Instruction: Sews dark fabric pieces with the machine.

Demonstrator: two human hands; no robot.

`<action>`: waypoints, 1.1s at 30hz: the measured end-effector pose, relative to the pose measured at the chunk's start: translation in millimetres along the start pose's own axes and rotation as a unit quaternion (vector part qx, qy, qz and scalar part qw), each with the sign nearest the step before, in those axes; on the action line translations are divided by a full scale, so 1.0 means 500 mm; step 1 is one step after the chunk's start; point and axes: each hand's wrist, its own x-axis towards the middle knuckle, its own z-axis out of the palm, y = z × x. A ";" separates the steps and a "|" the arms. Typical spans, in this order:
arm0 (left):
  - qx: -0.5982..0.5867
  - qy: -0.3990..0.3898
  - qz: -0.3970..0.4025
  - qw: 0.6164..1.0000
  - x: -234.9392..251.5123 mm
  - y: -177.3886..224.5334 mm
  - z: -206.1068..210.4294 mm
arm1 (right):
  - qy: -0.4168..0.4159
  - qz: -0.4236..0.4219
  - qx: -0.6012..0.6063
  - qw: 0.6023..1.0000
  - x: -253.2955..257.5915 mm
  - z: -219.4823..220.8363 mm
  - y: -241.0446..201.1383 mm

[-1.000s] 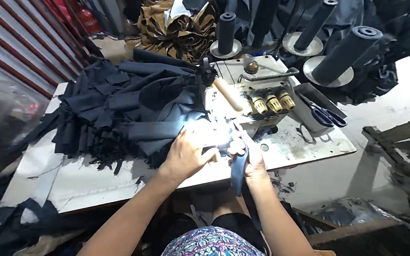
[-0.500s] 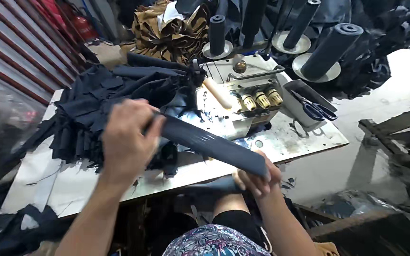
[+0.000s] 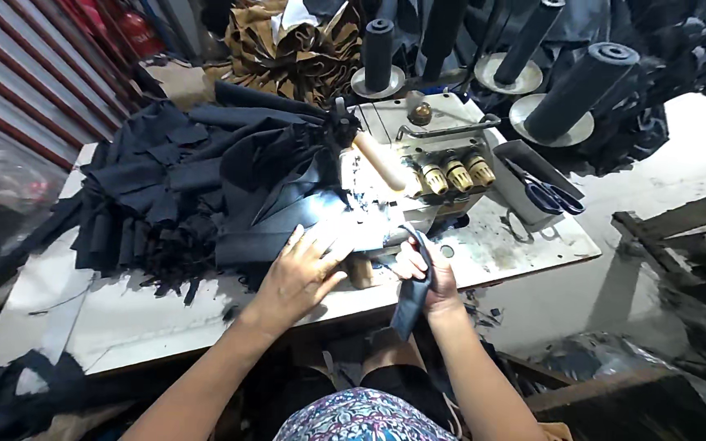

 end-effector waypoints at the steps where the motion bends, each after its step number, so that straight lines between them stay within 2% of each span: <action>1: 0.006 0.003 -0.011 1.000 0.003 0.007 0.001 | 0.003 0.003 -0.001 1.000 0.006 0.002 0.006; 5: 0.039 -0.023 -0.070 0.997 0.015 0.039 -0.011 | 0.011 0.007 0.011 1.000 0.026 0.001 0.022; 11: 0.017 -0.031 -0.082 0.996 0.009 0.018 -0.018 | 0.051 0.010 -0.017 0.999 0.031 0.012 0.015; 14: 0.013 -0.068 -0.100 0.993 0.032 0.004 -0.024 | 0.065 0.007 -0.025 0.998 0.039 0.017 0.019; 16: 0.018 -0.094 -0.091 0.991 0.053 -0.014 -0.029 | 0.061 -0.003 -0.020 0.998 0.041 0.016 0.024; 18: 0.024 -0.091 -0.044 0.995 0.071 -0.040 -0.034 | 0.064 -0.008 -0.021 0.998 0.040 0.018 0.027; 19: 0.020 -0.082 -0.016 0.996 0.076 -0.052 -0.037 | 0.075 -0.008 -0.035 0.997 0.035 0.022 0.028; 20: 0.004 -0.089 -0.020 0.996 0.078 -0.060 -0.040 | 0.087 -0.006 -0.063 0.994 0.026 0.028 0.029; 22: -0.036 -0.099 -0.089 0.990 0.076 -0.047 -0.053 | 0.106 0.004 -0.164 0.981 0.003 0.045 0.033; 25: -0.121 -0.006 -0.149 0.981 0.062 0.044 -0.075 | 0.016 0.033 -0.272 0.962 -0.036 0.066 0.046; 27: -0.196 0.037 -0.137 0.970 0.048 0.106 -0.084 | -0.079 0.053 -0.281 0.955 -0.057 0.092 0.047; 29: -0.252 0.060 -0.118 0.959 0.037 0.128 -0.108 | -0.210 0.046 -0.255 0.943 -0.065 0.103 0.035; 31: -0.228 0.088 -0.121 0.962 0.030 0.106 -0.162 | -0.324 0.016 -0.207 0.923 -0.061 0.101 0.012; 33: -0.098 0.125 -0.147 0.976 0.026 0.044 -0.219 | -0.337 -0.015 -0.141 0.931 -0.064 0.102 -0.010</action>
